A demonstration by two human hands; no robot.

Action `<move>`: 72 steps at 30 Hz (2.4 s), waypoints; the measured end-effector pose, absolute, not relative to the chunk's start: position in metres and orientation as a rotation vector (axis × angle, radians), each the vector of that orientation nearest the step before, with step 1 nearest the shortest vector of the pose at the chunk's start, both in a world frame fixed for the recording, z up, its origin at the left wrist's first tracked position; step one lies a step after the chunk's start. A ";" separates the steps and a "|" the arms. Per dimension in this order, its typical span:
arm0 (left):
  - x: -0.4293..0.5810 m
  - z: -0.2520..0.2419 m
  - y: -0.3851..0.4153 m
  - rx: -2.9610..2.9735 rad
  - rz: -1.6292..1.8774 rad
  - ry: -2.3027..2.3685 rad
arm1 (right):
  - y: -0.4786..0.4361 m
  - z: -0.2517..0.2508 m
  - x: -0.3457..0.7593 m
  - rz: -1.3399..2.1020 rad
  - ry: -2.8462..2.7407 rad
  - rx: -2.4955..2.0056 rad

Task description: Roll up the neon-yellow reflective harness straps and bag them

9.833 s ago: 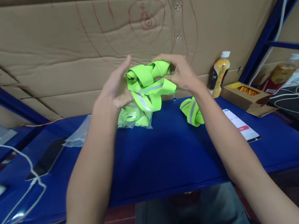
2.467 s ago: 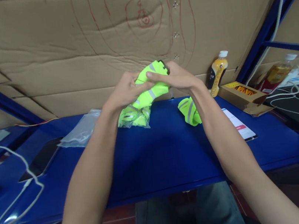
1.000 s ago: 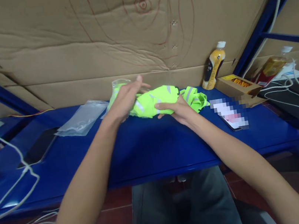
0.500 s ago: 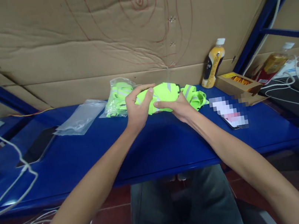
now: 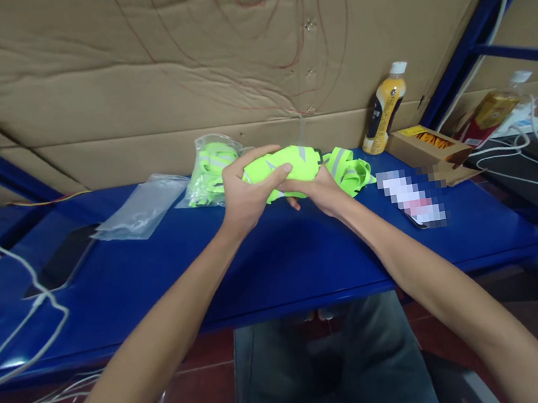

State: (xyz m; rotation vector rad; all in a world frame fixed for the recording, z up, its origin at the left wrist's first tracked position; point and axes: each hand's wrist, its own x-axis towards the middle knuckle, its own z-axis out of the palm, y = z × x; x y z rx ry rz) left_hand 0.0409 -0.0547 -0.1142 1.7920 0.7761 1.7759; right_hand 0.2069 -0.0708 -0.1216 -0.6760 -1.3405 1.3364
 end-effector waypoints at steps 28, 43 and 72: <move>0.053 -0.132 -0.056 1.621 1.765 0.780 | -0.045 -0.133 0.209 0.714 -1.285 -0.808; 0.048 -0.122 -0.053 1.678 1.710 0.834 | -0.051 -0.124 0.206 0.744 -1.334 -0.850; 0.046 -0.136 -0.048 1.654 1.648 0.830 | -0.075 -0.134 0.193 0.530 -1.389 -1.021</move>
